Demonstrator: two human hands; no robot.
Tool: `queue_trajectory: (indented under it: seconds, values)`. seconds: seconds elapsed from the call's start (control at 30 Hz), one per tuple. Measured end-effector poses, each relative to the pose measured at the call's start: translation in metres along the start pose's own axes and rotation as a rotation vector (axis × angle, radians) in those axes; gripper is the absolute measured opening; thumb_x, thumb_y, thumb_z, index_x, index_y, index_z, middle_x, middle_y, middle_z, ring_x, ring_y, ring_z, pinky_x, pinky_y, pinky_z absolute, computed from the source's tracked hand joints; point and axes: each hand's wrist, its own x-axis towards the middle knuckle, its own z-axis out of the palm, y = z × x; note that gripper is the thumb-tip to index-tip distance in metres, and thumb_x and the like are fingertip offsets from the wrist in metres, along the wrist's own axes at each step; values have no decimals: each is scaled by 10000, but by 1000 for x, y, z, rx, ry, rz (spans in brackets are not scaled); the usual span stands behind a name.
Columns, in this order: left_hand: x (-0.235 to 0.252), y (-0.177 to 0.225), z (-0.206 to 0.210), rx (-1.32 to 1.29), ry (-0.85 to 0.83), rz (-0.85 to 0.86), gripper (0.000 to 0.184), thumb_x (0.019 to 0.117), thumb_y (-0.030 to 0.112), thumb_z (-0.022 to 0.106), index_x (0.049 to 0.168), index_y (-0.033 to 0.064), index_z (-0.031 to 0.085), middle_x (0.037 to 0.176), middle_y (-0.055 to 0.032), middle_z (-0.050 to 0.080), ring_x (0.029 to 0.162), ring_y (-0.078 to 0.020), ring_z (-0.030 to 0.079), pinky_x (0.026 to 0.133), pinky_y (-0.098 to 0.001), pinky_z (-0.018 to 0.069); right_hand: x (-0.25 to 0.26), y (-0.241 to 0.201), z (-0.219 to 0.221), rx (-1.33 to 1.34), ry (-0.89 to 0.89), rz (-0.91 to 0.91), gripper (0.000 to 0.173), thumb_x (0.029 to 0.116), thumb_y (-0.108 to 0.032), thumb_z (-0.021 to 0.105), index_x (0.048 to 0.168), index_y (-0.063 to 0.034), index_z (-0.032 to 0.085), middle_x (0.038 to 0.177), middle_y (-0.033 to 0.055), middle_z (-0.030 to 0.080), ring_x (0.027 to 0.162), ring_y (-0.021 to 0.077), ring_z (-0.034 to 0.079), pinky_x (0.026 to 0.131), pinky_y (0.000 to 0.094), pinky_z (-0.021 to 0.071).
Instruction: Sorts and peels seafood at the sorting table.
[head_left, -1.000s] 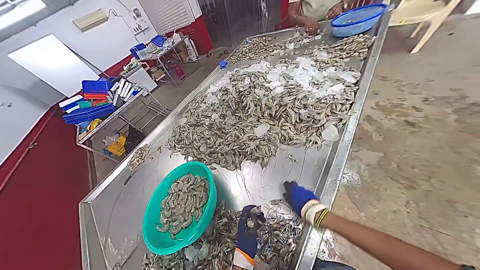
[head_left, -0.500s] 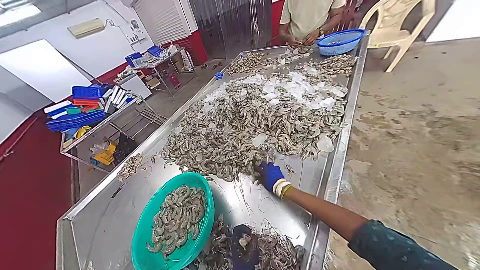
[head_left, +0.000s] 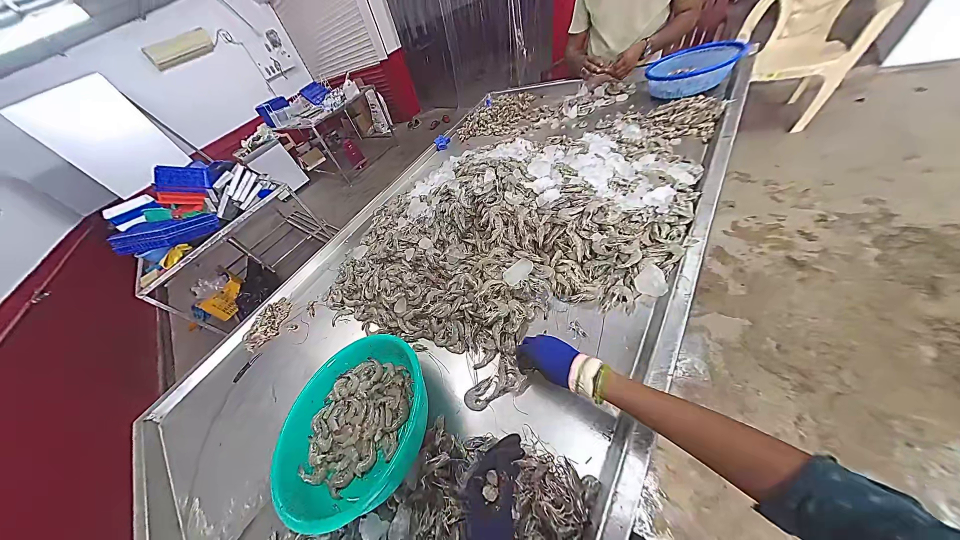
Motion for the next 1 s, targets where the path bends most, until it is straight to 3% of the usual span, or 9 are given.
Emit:
queue_trajectory:
  seconds: [0.1,0.2,0.4,0.57,0.67,0.73,0.8,0.9,1.0]
  values:
    - [-2,-6,2,32,-56,41,368,898,-5,554,1206,-202,598,1201,-251,693,1131,-215,694,991,-358,572,37,20,18,-105,12,-198,348,887,120,629,1207,15,715,1315,241,651,1259,462,585,1052,631,447]
    - [1,-25,0,166,-31,110,335,969,45,548,1215,-165,639,1234,-258,690,1172,-250,686,1047,-379,548,39,18,23,-115,17,-127,306,931,2,661,1220,-69,729,1306,239,637,1258,480,558,1019,657,452]
    - [17,-17,23,720,94,19,528,968,33,527,1495,7,501,1514,-211,516,1401,-338,511,1170,-495,411,-35,-93,24,53,-102,81,285,992,27,561,1258,20,660,1299,294,611,1244,508,562,999,636,488]
    - [21,-1,38,950,-6,-363,489,897,84,626,1386,83,602,1256,-197,689,1169,-374,665,995,-603,512,-63,-112,45,38,-147,135,247,956,7,597,1188,43,672,1317,257,591,1269,469,541,1003,596,498]
    - [19,10,37,884,-198,-471,396,977,112,582,1366,42,605,1291,-227,659,1225,-378,623,1055,-591,467,-70,-97,54,-52,-127,109,195,934,-31,646,1102,64,680,1230,261,638,1224,466,570,999,601,471]
    - [12,8,27,767,-220,-429,359,999,107,577,1333,-21,601,1217,-251,666,1113,-356,654,1001,-550,503,-72,-71,48,-88,-79,167,153,903,-1,658,1033,51,720,1171,258,673,1202,465,586,1022,626,441]
    - [7,4,16,637,-172,-313,345,1035,123,530,1315,-69,589,1139,-220,678,1009,-258,665,947,-439,538,-68,-36,25,-64,-124,327,279,965,-185,632,1128,26,716,1286,281,629,1300,481,524,1092,671,361]
    - [7,5,12,439,-111,-247,389,942,45,632,1285,-125,561,1172,-233,658,1072,-226,647,991,-387,524,-36,-12,4,67,-24,610,604,948,-497,671,1208,48,686,1409,295,557,1384,489,447,1121,671,320]
    - [14,3,21,348,29,-190,335,878,98,740,1138,-87,638,1062,-184,692,950,-191,680,891,-387,577,11,-11,26,214,190,777,572,885,-366,751,1229,83,661,1422,291,546,1383,481,454,1135,647,342]
